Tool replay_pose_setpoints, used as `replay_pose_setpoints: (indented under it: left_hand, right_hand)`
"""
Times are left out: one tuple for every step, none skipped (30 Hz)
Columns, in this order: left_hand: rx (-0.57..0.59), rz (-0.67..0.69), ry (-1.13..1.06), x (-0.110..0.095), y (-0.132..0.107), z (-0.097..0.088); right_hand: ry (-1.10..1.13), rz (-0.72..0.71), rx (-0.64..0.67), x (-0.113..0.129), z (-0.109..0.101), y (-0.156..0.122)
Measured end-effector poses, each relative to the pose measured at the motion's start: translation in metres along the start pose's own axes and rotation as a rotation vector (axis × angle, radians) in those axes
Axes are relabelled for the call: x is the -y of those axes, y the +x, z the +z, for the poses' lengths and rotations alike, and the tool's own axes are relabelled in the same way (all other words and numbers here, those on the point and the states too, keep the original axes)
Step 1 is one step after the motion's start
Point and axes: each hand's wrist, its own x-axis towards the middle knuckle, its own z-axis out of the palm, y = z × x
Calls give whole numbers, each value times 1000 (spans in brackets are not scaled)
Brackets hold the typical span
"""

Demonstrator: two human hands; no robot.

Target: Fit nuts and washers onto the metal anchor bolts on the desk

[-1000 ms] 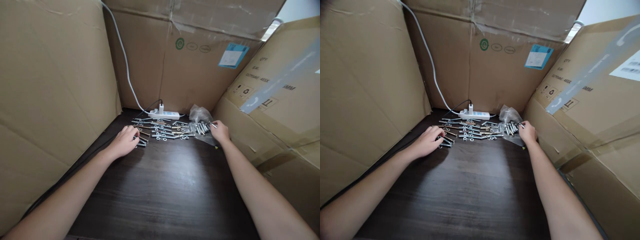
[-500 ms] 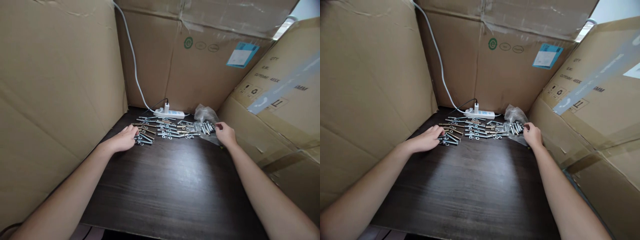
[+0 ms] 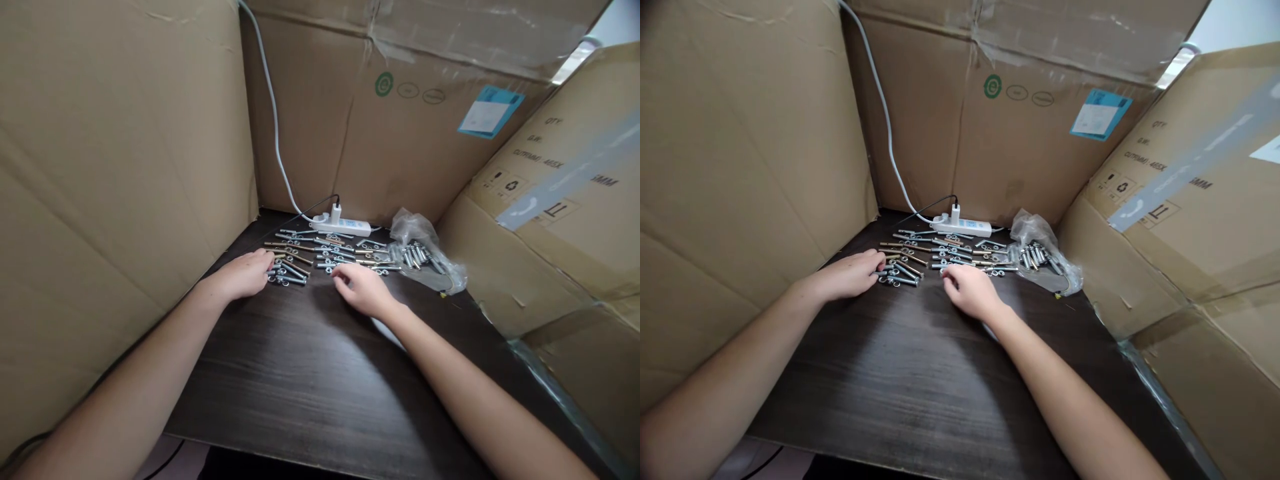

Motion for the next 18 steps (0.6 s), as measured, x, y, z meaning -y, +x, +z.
replay_pose_setpoints:
  left_hand:
    - [-2,-14,13,-1,-1,0]
    - [-1,-29,23,-2,-1,0]
    - [5,-41,29,-3,-2,-1]
    - [16,-50,32,-4,-3,-1]
    - [29,-55,31,-5,-4,-2]
    - [45,-53,27,-6,-5,-3]
    - [57,-47,21,-7,-5,-4]
    - [71,-37,15,-8,-6,-5]
    - [82,-29,11,-10,-7,-6]
    - [92,-25,9,-11,-8,-7]
    - [101,-20,5,-13,-8,-7]
    - [106,-18,1,-15,-9,-6]
    - [110,-15,-6,-17,-9,-5]
    - [115,-13,-16,-18,-9,-4]
    - [118,-10,-27,-19,-9,-3]
    - [121,-8,-37,-20,-9,-2]
    - [128,-7,-45,-21,-9,-1]
    - [137,-5,-52,-21,-10,-1]
  right_hand:
    - [-8,-48,18,10,6,7]
    - [-21,-75,23,19,11,13]
    - [-34,-92,28,26,14,19]
    - [-56,-107,48,31,17,23]
    - [-83,-115,65,36,20,27]
    - [-113,-123,85,39,21,29]
    - [-145,-130,107,41,22,30]
    - [-176,-136,126,43,22,31]
    - [-203,-142,144,45,22,31]
    - [-225,-145,160,46,22,30]
    - [-242,-146,173,47,22,29]
    - [-256,-145,182,48,22,29]
    - [-265,-144,189,49,22,28]
    - [-273,-142,194,50,22,27]
    - [-279,-141,196,50,22,27]
    - [-285,-142,199,50,22,26]
    - [-291,-146,202,50,22,25]
    - [-297,-149,204,50,23,24]
